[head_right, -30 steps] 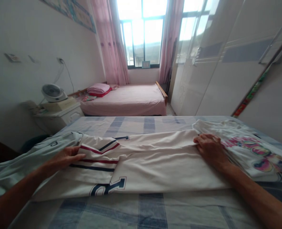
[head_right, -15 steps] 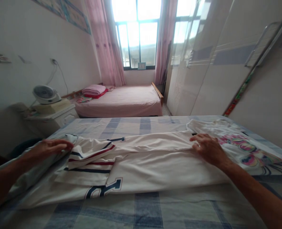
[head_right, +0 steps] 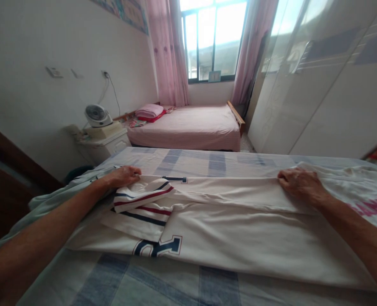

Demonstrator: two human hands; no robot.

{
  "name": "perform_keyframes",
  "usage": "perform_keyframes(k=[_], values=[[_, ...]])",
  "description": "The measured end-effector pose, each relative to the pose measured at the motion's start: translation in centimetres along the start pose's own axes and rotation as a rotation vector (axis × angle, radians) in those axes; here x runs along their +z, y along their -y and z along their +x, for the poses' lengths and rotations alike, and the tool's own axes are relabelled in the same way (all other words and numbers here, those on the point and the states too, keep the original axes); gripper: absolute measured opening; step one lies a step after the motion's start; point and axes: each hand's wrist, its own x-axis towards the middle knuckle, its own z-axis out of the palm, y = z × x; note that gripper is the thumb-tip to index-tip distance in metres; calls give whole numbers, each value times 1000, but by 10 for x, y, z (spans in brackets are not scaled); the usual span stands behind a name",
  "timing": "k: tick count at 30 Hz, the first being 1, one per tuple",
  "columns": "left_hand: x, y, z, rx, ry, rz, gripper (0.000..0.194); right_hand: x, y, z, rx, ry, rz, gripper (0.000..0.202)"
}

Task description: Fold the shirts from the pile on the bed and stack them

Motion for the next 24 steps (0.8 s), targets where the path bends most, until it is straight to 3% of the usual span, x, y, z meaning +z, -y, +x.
perform_keyframes(k=[5, 8, 10, 13, 17, 21, 24], values=[[4, 1, -9, -35, -139, 71, 25, -1, 5, -15, 19, -93, -74, 23], [0, -2, -34, -81, -344, 106, 29, -1, 18, -21, 44, -283, -95, 33], [-4, -5, -59, -149, -405, 112, 33, -9, 38, -26, 5, -357, -22, 35], [-2, -11, -96, -214, -328, 54, 48, -31, 90, -34, -122, -307, 278, 36], [16, -15, -120, -166, -235, -81, 40, -57, 184, -42, -306, -126, 660, 35], [32, -17, -120, -118, -309, -177, 20, -68, 269, -41, -419, -28, 781, 35], [32, -18, -120, 25, -413, -276, 14, -71, 310, -37, -413, 32, 810, 32]])
